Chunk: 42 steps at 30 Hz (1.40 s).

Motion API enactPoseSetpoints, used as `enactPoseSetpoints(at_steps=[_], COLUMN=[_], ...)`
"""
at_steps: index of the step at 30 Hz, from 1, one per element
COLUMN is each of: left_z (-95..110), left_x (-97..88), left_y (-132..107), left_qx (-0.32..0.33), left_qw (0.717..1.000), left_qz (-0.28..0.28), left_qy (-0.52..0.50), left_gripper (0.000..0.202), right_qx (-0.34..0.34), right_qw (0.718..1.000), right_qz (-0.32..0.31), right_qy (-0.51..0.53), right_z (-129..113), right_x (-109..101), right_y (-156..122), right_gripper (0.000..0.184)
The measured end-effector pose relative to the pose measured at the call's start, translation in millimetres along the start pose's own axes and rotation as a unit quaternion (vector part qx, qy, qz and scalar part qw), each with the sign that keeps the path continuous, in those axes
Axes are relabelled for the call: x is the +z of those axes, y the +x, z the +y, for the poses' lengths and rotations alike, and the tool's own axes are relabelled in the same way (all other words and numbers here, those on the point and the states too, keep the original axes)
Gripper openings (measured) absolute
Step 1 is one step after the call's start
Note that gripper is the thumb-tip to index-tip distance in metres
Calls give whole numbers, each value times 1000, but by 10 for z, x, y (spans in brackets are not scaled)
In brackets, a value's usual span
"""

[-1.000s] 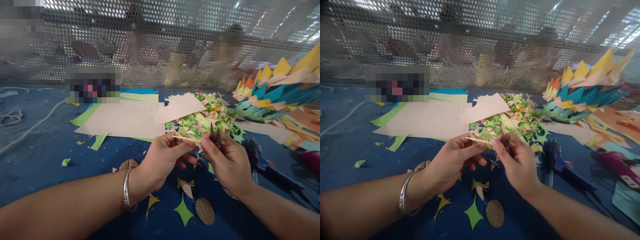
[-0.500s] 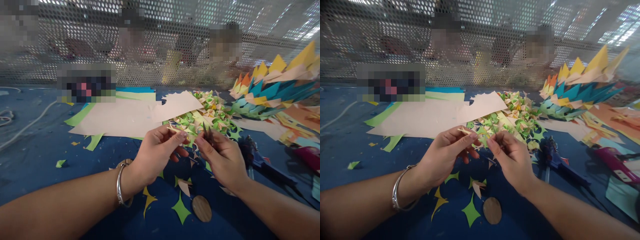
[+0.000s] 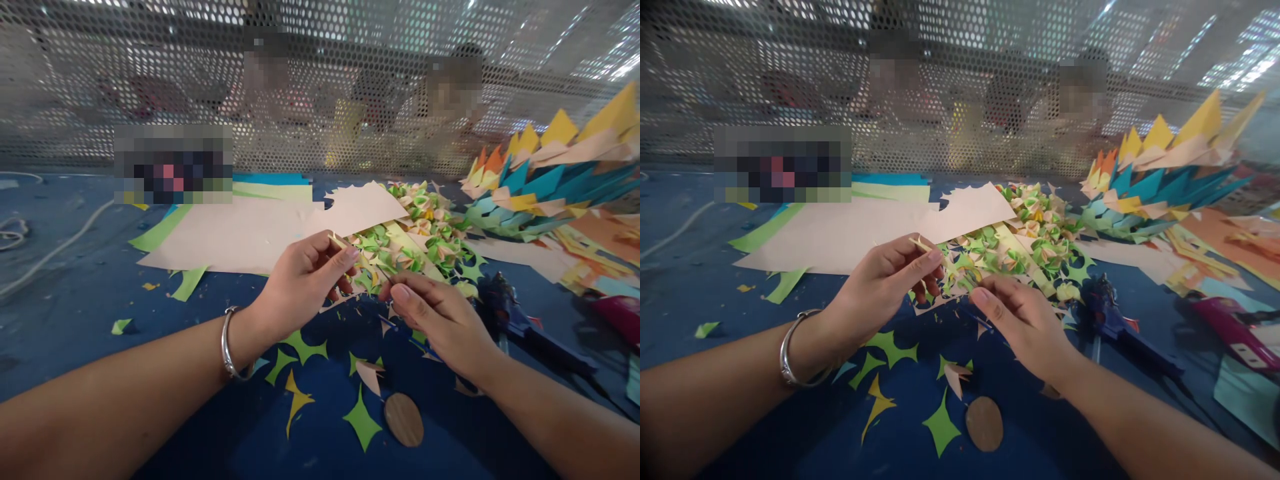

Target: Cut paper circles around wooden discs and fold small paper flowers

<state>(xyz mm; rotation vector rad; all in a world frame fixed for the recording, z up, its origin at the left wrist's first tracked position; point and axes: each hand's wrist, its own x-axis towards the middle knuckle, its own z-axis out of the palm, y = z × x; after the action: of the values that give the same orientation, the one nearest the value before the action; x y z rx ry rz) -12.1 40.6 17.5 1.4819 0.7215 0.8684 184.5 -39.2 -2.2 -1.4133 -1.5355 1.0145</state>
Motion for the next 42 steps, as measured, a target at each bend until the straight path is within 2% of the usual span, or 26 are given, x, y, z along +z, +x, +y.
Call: enactPoseSetpoints(at_steps=[7,16,26,42], left_z=[-34,-15,-20,4], left_x=[6,37,78,84], left_y=[-8,-41,-80,-105], left_qx=[8,-14,-23,-27], left_qw=[999,999,999,999], left_qz=[-25,-26,-30,-42], left_qy=[43,19,-14,-2], left_gripper=[21,20,20,19], right_qx=[-39,-84,-106,-111], right_qw=[997,988,982,981], right_qz=[-5,6,17,14], right_qy=[-74,-128,-153,-160], right_z=[-84,-94,-83,-92], right_x=[-1,-7,1,2], right_y=[-10,-16,12,0], right_gripper=[40,36,35,36])
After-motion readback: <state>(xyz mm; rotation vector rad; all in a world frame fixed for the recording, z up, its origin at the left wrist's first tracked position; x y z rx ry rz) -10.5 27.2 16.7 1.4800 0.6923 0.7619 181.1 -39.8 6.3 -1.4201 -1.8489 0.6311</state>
